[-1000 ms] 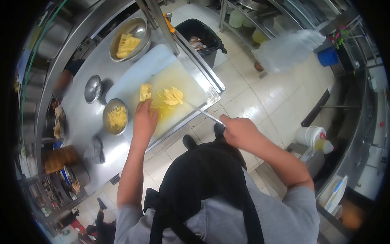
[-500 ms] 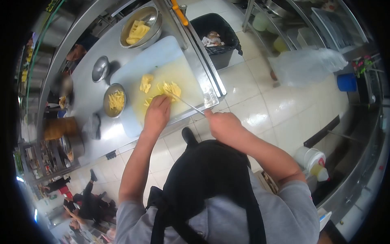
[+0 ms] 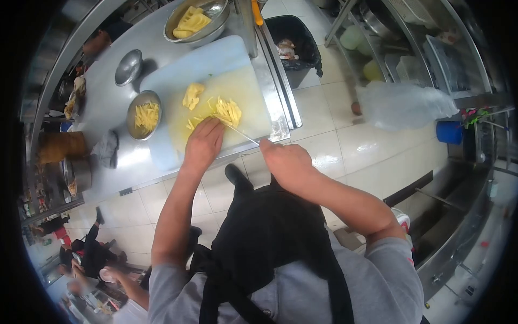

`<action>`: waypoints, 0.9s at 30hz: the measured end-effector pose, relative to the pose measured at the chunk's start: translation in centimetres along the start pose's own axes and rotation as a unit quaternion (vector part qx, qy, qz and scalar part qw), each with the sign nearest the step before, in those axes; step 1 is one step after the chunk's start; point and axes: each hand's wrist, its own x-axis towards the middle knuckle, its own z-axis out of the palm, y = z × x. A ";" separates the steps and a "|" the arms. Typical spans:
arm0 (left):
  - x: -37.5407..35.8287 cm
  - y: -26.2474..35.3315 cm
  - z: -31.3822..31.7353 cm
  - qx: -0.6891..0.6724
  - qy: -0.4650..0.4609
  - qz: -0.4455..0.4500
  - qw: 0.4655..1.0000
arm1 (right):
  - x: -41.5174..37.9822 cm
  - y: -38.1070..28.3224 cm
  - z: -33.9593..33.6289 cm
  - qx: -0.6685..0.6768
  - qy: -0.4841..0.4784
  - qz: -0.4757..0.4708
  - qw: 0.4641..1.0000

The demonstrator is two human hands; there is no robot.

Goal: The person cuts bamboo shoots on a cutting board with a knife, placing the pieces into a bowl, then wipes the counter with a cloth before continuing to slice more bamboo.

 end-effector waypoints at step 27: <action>-0.6 0.3 -0.8 -0.015 0.045 -0.062 0.997 | -2.6 2.1 -1.2 0.022 -0.104 0.064 0.992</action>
